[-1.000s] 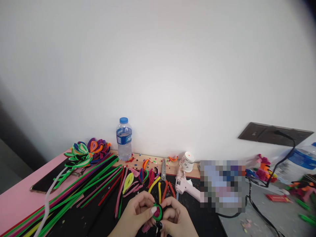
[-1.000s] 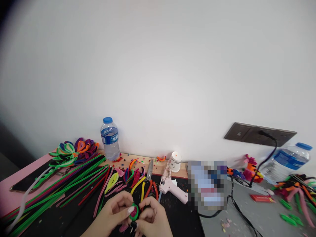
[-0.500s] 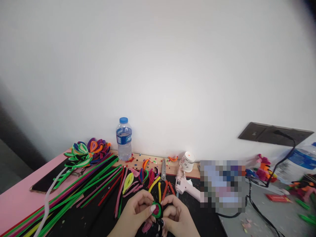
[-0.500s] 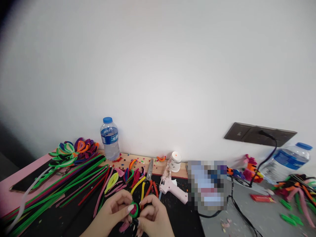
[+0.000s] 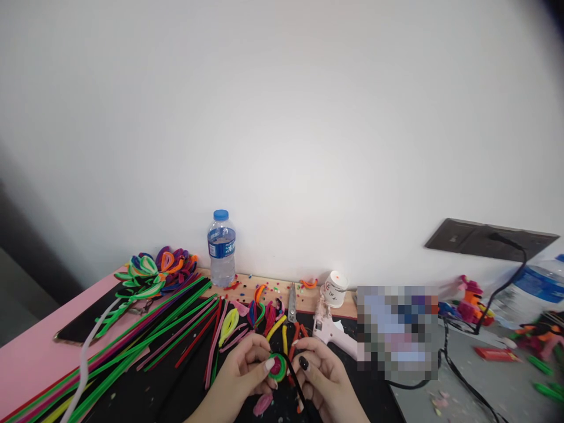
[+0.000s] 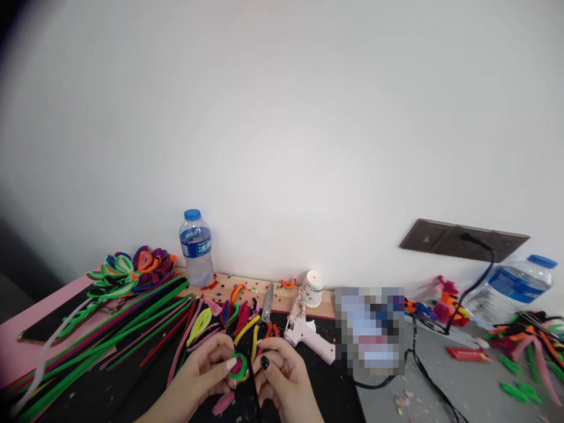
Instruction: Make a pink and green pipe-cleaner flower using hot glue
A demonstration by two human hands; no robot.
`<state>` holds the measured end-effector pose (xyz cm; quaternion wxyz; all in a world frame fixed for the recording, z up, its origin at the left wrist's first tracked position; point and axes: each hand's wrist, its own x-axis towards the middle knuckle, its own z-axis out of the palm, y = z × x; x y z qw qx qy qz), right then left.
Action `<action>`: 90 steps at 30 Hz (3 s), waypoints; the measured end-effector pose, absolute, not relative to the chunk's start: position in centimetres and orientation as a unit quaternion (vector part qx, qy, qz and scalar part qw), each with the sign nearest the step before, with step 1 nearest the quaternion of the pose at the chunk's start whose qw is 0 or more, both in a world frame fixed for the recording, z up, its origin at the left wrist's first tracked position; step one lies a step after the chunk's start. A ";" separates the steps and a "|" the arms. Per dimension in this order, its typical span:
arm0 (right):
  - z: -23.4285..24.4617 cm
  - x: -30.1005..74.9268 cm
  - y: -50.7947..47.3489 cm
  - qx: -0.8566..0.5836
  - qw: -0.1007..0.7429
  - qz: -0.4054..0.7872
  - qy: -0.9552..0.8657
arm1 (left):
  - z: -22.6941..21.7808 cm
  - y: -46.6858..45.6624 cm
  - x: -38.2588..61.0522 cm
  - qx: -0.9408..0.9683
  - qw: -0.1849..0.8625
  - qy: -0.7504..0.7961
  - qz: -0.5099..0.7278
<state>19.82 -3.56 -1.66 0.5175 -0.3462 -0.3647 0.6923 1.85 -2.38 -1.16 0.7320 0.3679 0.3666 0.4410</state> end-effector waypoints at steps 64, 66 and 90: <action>0.8 25.0 -1.8 -0.748 0.093 -0.064 -0.654 | 0.1 -1.1 0.5 0.372 0.610 0.464 0.524; 0.9 25.0 -1.8 -0.747 0.091 -0.057 -0.656 | 0.2 -1.1 0.5 0.372 0.610 0.465 0.523; 1.8 25.4 -2.1 -0.598 0.508 0.189 -0.590 | 0.4 -0.8 0.2 0.345 0.579 0.506 0.537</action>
